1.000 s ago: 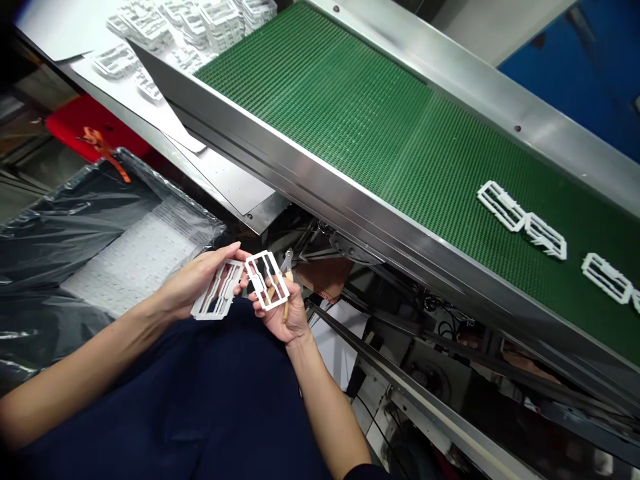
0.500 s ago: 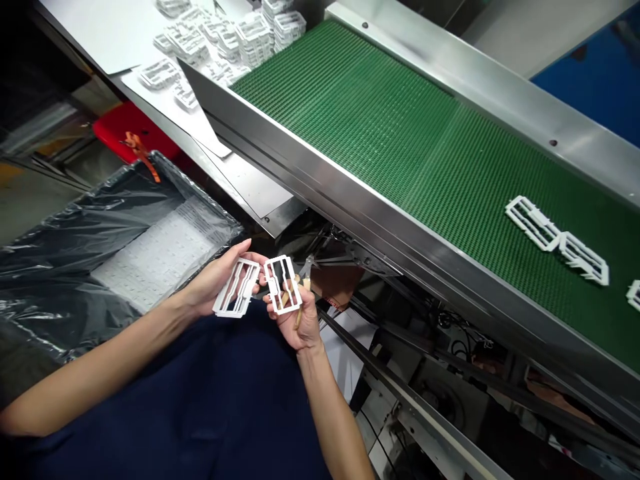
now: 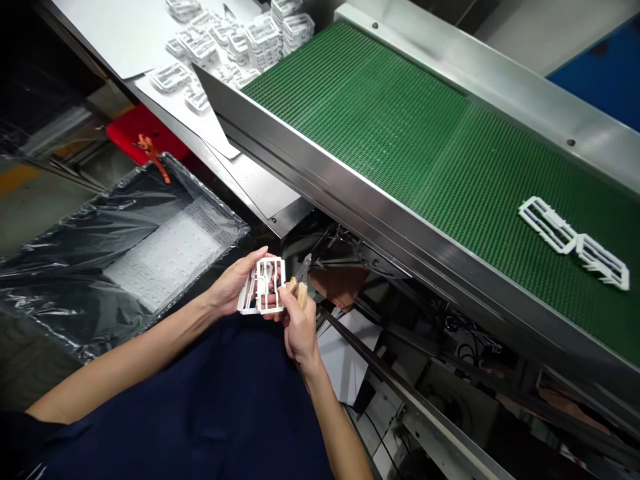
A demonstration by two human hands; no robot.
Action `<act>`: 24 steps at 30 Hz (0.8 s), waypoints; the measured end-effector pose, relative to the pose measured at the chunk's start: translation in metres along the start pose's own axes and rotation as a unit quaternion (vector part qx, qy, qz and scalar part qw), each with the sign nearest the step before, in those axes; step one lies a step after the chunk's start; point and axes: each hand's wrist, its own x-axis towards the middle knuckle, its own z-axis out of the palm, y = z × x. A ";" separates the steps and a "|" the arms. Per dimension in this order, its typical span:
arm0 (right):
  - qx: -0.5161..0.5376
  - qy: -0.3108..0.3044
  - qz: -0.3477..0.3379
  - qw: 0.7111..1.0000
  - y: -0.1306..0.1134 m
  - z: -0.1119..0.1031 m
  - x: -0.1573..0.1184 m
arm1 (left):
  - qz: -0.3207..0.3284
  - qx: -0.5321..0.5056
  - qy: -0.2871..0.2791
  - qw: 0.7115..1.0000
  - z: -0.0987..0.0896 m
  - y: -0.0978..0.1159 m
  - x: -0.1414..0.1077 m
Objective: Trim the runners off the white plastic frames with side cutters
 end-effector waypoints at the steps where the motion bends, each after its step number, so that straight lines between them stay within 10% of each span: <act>1: -0.038 0.004 -0.020 0.999 -0.001 0.000 -0.002 | 0.002 -0.007 -0.001 1.000 0.000 0.000 0.000; 17: -0.125 0.146 -0.119 0.974 0.011 -0.022 0.000 | 0.060 -0.095 0.011 0.994 -0.010 0.004 0.003; 24: -0.078 0.056 -0.055 0.994 0.028 -0.004 0.001 | 0.059 -0.059 0.008 0.996 -0.002 0.001 0.004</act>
